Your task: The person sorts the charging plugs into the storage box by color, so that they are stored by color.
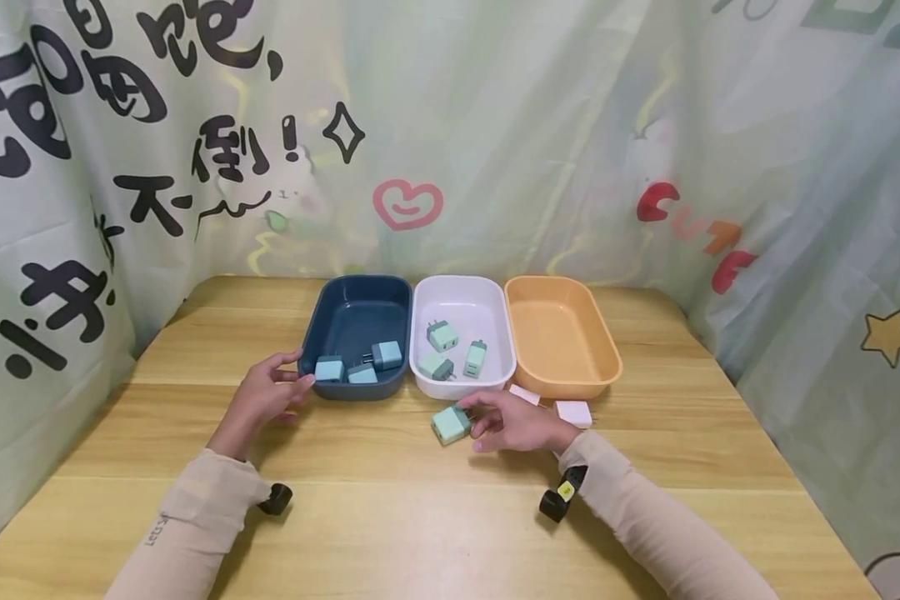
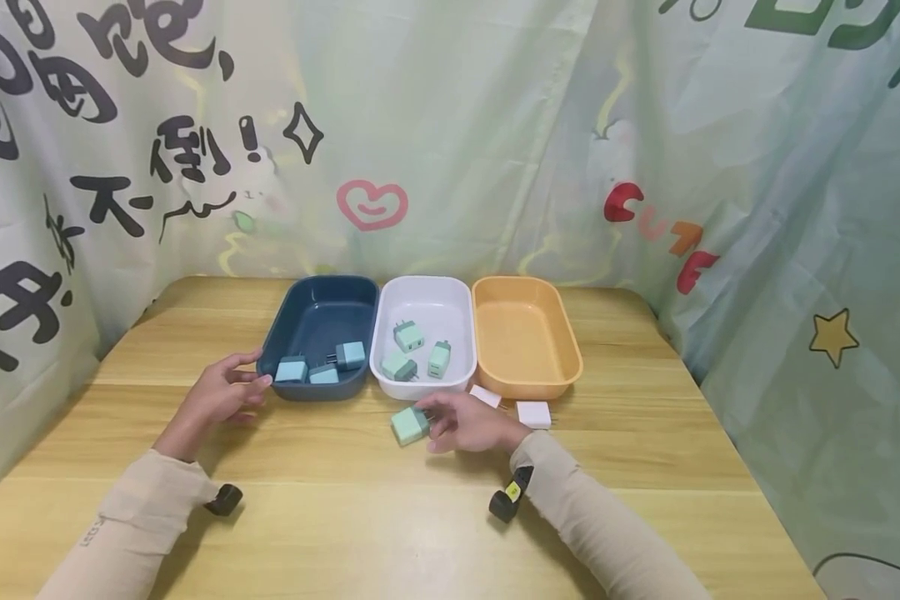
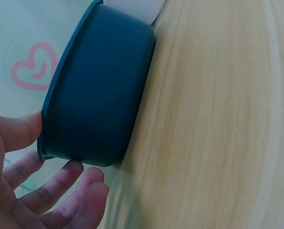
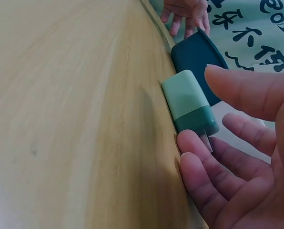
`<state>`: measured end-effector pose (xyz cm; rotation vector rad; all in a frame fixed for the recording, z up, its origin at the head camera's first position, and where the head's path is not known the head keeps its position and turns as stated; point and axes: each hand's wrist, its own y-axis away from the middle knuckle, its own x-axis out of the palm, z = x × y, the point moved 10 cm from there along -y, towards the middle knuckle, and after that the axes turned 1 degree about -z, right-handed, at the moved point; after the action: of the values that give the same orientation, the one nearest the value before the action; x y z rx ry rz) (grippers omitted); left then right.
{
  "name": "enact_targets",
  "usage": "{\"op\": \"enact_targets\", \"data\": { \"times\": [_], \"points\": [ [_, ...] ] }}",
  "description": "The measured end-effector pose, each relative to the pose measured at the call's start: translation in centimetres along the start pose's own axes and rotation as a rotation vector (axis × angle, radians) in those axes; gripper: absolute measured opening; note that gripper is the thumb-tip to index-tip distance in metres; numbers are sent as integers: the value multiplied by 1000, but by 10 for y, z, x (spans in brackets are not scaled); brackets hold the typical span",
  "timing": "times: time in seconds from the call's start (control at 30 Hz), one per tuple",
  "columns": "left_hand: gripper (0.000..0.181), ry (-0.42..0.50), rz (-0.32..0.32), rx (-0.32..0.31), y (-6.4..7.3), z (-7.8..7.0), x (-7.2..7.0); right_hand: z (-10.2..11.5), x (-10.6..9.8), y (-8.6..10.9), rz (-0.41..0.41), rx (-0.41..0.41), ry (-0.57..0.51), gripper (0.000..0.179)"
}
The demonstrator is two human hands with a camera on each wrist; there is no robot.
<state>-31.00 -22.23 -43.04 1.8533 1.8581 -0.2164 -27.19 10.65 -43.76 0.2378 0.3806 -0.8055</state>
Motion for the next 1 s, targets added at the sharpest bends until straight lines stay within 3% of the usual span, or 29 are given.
{"op": "enact_targets", "data": {
  "times": [0.2,0.47,1.0],
  "points": [
    [68,-9,0,-5,0,1,1,-3,2,-5,-12,1,8,62],
    [68,-21,1,-12,0,2,2,0,5,-10,-36,-16,152,63],
    [68,-10,5,-4,1,2,2,4,5,-9,-92,-45,286,43]
  ]
}}
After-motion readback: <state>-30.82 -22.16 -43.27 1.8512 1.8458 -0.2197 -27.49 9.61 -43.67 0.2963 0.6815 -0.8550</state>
